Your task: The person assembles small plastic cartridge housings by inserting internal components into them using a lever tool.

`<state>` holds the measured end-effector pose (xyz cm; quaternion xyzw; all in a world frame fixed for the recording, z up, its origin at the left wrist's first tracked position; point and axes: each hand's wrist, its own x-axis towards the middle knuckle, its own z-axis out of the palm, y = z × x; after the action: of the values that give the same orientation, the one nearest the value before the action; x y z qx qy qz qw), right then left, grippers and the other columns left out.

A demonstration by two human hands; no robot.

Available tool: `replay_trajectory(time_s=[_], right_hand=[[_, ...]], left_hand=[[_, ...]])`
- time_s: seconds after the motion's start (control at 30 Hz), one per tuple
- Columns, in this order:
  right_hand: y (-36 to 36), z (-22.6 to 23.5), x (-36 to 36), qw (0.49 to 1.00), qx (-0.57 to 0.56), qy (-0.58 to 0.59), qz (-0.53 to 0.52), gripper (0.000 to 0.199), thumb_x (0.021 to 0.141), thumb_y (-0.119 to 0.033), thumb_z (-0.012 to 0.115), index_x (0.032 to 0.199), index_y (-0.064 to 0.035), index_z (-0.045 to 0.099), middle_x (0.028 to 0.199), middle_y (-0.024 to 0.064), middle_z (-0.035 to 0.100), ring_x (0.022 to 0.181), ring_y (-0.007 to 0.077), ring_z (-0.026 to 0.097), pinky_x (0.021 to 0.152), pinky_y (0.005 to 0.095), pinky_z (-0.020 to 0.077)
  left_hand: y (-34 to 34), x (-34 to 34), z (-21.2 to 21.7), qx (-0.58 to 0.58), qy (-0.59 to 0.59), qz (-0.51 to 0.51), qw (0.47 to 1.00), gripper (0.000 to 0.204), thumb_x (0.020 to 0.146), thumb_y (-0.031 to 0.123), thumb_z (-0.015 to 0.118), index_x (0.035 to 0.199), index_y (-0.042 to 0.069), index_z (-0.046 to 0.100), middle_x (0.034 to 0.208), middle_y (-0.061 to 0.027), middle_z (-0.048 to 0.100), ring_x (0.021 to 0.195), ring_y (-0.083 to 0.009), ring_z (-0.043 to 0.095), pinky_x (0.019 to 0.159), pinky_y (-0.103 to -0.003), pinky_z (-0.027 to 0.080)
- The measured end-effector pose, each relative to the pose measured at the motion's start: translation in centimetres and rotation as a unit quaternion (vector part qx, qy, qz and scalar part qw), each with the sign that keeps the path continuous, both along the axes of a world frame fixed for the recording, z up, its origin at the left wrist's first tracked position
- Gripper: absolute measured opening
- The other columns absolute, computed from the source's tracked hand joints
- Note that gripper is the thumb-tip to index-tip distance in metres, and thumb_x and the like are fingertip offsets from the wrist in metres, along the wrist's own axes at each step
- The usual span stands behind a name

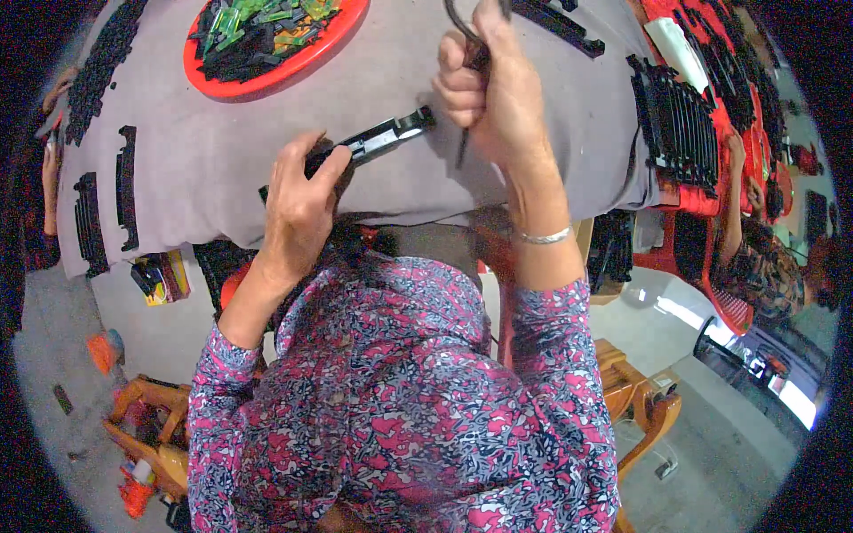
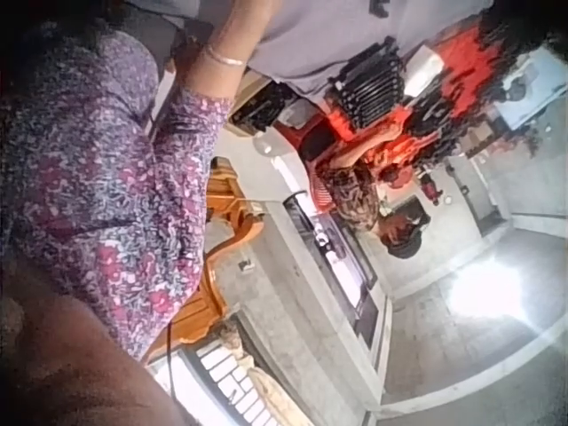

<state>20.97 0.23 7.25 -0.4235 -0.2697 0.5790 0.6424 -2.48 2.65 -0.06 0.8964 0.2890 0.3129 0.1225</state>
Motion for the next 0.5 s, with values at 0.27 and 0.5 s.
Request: replay_trajectory(time_s=[0.27, 0.5], right_hand=[[-2.4, -2.3, -1.0, 0.947, -0.171, -0.27, -0.002, 0.033, 0.096, -0.035, 0.062, 0.074, -0.0122, 0.055, 0.056, -0.0087, 0.037, 0.047, 0.0034, 0.028, 0.042, 0.0227, 0.0165], [-2.9, -2.5, -3.8, 0.92, -0.167, -0.355, 0.003, 0.033, 0.096, -0.033, 0.062, 0.085, -0.0035, 0.071, 0.057, -0.0094, 0.037, 0.052, 0.0028, 0.032, 0.048, 0.0237, 0.0208]], left_hand=[[-0.2, -2.5, 1.7, -0.041, 0.017, 0.063, 0.997, 0.046, 0.07, 0.003, 0.077, 0.114, 0.004, 0.064, 0.119, -0.0165, 0.059, 0.104, -0.0357, 0.058, 0.093, -0.046, 0.045], [0.7, -3.4, 1.2, -0.091, 0.004, 0.061, 0.994, 0.042, 0.068, 0.007, 0.079, 0.108, 0.007, 0.065, 0.102, -0.0077, 0.058, 0.096, -0.0274, 0.058, 0.09, -0.042, 0.04]])
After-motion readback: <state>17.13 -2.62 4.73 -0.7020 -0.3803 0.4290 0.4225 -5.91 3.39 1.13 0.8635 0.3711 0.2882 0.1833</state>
